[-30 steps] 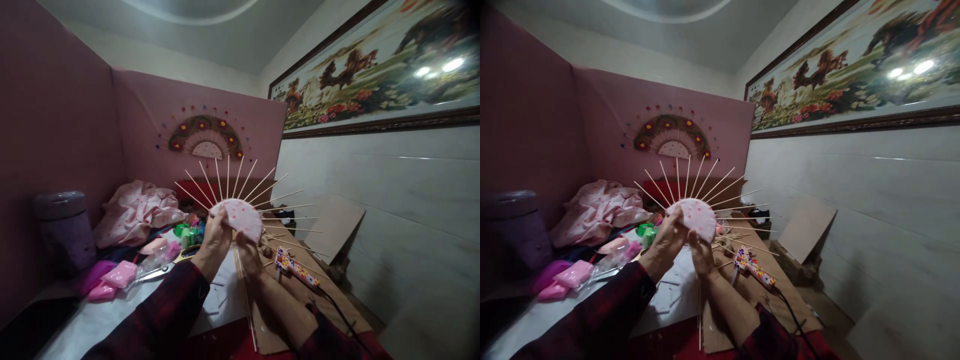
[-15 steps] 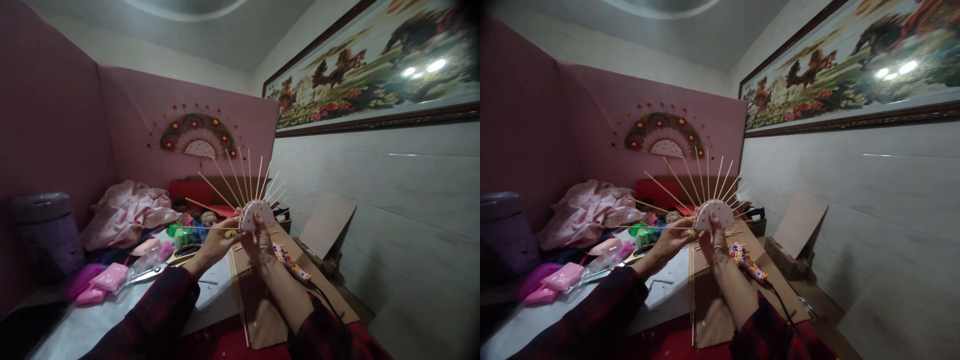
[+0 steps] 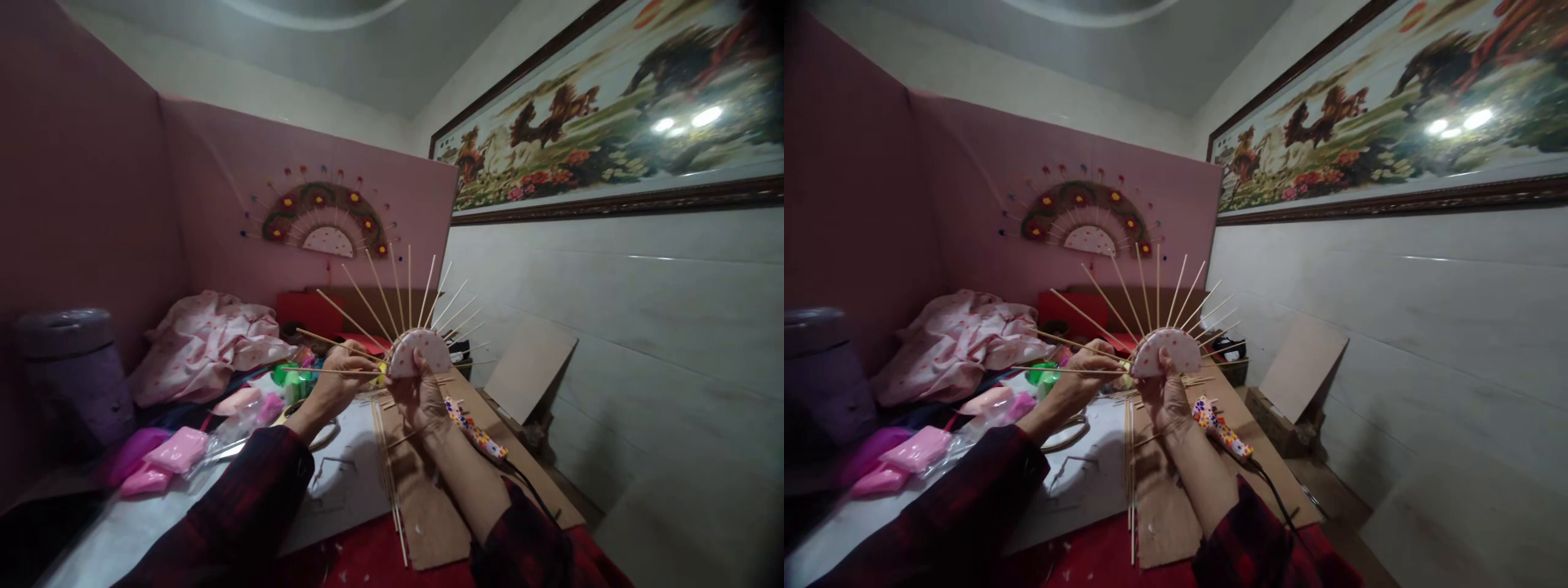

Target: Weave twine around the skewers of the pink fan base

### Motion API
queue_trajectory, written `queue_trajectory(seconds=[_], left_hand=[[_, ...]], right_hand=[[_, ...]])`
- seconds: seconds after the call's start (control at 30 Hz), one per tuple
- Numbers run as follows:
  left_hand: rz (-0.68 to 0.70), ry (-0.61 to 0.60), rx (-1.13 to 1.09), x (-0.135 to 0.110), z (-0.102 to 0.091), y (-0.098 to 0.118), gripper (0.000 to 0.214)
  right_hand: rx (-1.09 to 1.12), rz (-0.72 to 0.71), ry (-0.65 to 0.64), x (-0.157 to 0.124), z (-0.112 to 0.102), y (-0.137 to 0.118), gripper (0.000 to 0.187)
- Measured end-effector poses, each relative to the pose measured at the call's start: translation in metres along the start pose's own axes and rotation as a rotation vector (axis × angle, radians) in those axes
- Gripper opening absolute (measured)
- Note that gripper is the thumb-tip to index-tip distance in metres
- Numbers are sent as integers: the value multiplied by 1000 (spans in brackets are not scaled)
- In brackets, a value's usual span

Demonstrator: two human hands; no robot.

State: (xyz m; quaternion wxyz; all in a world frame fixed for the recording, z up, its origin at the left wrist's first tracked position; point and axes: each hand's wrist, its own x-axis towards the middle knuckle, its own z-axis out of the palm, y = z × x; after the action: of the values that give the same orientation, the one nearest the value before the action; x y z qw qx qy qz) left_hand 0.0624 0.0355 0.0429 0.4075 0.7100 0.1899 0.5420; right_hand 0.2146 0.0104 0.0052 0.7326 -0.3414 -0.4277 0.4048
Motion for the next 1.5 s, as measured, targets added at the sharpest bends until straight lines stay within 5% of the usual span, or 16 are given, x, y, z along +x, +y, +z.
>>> queue_trajectory(seconds=[0.2, 1.2, 1.5], left_hand=[[-163, -120, -116, -3, 3, -11, 11], [-159, -125, 33, -1, 1, -26, 19], [-128, -174, 52, -3, 2, -34, 19]], right_hand=[[-6, 16, -20, -2, 0, 0, 31], [528, 213, -46, -1, 11, -8, 29], [479, 255, -46, -70, -41, -21, 27]])
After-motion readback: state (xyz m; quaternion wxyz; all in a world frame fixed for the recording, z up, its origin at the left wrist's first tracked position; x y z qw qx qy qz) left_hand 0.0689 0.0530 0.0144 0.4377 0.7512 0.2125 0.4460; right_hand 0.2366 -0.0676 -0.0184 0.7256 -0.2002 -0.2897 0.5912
